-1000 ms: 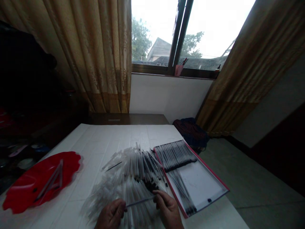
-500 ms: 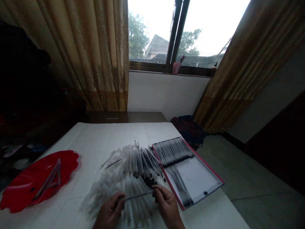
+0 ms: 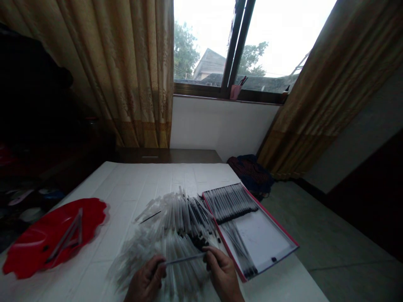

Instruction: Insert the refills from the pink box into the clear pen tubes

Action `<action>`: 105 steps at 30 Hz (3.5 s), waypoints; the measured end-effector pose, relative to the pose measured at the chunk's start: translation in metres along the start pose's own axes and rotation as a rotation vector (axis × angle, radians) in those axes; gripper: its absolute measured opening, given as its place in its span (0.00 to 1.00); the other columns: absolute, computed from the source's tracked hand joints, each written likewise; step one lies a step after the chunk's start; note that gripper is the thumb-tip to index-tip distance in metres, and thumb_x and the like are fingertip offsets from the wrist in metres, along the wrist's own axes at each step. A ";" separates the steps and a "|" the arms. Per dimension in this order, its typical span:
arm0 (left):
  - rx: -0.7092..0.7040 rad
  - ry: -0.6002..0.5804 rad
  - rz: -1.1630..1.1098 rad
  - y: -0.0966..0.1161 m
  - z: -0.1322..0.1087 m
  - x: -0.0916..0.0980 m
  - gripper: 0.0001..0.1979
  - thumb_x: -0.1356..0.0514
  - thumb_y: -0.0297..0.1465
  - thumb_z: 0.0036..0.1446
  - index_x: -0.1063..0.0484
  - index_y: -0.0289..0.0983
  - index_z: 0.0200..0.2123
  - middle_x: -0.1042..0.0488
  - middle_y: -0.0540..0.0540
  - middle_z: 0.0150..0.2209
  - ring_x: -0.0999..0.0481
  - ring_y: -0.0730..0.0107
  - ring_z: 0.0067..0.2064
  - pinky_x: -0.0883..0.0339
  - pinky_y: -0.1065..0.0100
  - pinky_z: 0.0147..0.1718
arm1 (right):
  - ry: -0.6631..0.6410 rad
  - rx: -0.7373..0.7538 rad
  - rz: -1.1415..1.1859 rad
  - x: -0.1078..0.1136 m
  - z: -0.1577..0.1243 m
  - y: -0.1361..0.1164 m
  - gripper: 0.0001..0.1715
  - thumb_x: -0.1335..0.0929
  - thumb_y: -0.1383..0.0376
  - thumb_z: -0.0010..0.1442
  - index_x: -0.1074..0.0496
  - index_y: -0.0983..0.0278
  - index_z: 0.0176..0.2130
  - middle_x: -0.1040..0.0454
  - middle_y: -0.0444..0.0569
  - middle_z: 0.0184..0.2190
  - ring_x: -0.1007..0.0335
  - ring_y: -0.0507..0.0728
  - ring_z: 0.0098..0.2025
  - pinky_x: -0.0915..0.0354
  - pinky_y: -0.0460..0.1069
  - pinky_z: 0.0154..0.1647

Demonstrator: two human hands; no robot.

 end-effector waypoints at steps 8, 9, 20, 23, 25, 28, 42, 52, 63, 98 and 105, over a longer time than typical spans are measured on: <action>-0.084 0.104 0.095 0.010 0.000 0.006 0.21 0.45 0.52 0.56 0.26 0.43 0.40 0.20 0.49 0.34 0.20 0.70 0.33 0.27 0.74 0.33 | 0.005 -0.026 0.018 0.000 0.000 0.001 0.24 0.27 0.48 0.47 0.18 0.64 0.33 0.25 0.47 0.20 0.33 0.53 0.20 0.35 0.46 0.22; -0.084 0.093 0.100 0.010 0.000 0.005 0.21 0.46 0.52 0.57 0.26 0.43 0.39 0.20 0.50 0.31 0.21 0.70 0.31 0.27 0.75 0.32 | 0.004 -0.026 0.020 0.000 0.000 0.000 0.24 0.27 0.48 0.47 0.18 0.64 0.33 0.25 0.47 0.20 0.33 0.53 0.20 0.35 0.46 0.22; -0.110 0.086 0.095 0.008 0.000 0.004 0.18 0.44 0.49 0.57 0.24 0.44 0.41 0.19 0.49 0.35 0.19 0.68 0.35 0.26 0.73 0.35 | 0.034 -0.044 0.052 0.003 0.000 0.005 0.24 0.26 0.47 0.46 0.18 0.65 0.33 0.24 0.48 0.20 0.33 0.53 0.21 0.35 0.46 0.22; -0.043 0.051 0.046 0.000 0.001 0.002 0.21 0.48 0.50 0.59 0.25 0.42 0.41 0.21 0.50 0.28 0.23 0.73 0.24 0.28 0.75 0.25 | 0.128 -0.059 0.077 0.011 0.001 0.013 0.25 0.26 0.47 0.46 0.18 0.65 0.34 0.22 0.49 0.22 0.32 0.54 0.22 0.34 0.46 0.23; -0.012 0.040 0.000 -0.003 0.002 0.000 0.23 0.49 0.52 0.59 0.25 0.41 0.40 0.23 0.51 0.25 0.26 0.74 0.21 0.30 0.76 0.21 | 0.169 -0.060 0.081 0.014 0.001 0.017 0.25 0.26 0.49 0.46 0.18 0.65 0.36 0.20 0.51 0.26 0.30 0.55 0.24 0.33 0.46 0.25; 0.017 0.031 -0.027 -0.003 0.002 -0.001 0.23 0.48 0.53 0.58 0.25 0.41 0.39 0.24 0.51 0.25 0.26 0.74 0.21 0.30 0.76 0.22 | 0.194 -0.035 0.072 0.014 0.001 0.017 0.23 0.25 0.51 0.46 0.19 0.63 0.37 0.19 0.52 0.33 0.26 0.58 0.32 0.30 0.47 0.31; -0.027 0.060 0.003 0.003 0.002 0.001 0.20 0.45 0.51 0.57 0.24 0.43 0.35 0.24 0.51 0.24 0.24 0.71 0.25 0.30 0.75 0.26 | 0.062 0.070 -0.113 0.007 -0.001 0.013 0.20 0.28 0.50 0.50 0.18 0.63 0.34 0.19 0.53 0.31 0.26 0.59 0.31 0.31 0.47 0.30; -0.001 0.011 -0.059 -0.006 0.001 -0.002 0.20 0.45 0.51 0.57 0.24 0.42 0.37 0.24 0.50 0.24 0.25 0.72 0.23 0.31 0.75 0.22 | -0.021 0.019 -0.131 -0.001 -0.002 0.006 0.21 0.28 0.50 0.50 0.21 0.65 0.34 0.23 0.48 0.23 0.32 0.54 0.23 0.35 0.45 0.23; 0.119 0.098 -0.196 -0.022 0.004 0.002 0.25 0.45 0.56 0.53 0.27 0.41 0.38 0.26 0.53 0.24 0.27 0.73 0.22 0.31 0.73 0.23 | 0.282 0.066 -0.119 0.045 0.026 -0.049 0.22 0.29 0.48 0.48 0.26 0.64 0.31 0.25 0.45 0.22 0.30 0.55 0.24 0.33 0.47 0.26; 0.141 0.117 -0.185 -0.014 0.003 0.006 0.28 0.44 0.58 0.50 0.27 0.40 0.40 0.28 0.54 0.19 0.25 0.69 0.25 0.29 0.70 0.29 | 0.028 0.231 -0.400 -0.009 0.026 -0.054 0.21 0.34 0.50 0.57 0.22 0.63 0.34 0.20 0.52 0.28 0.24 0.60 0.29 0.32 0.48 0.29; 0.133 0.077 -0.198 -0.007 0.001 0.004 0.28 0.43 0.58 0.49 0.25 0.41 0.40 0.28 0.53 0.21 0.26 0.69 0.25 0.30 0.70 0.28 | -0.223 0.013 -0.164 -0.037 0.008 -0.042 0.31 0.37 0.42 0.58 0.22 0.66 0.34 0.27 0.45 0.18 0.39 0.49 0.14 0.44 0.44 0.16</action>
Point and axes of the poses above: each hand's wrist, its own z-axis towards the middle knuckle, its own x-axis out of the back of the hand, y = z × x, the point moved 6 cm from there along z, towards the middle knuckle
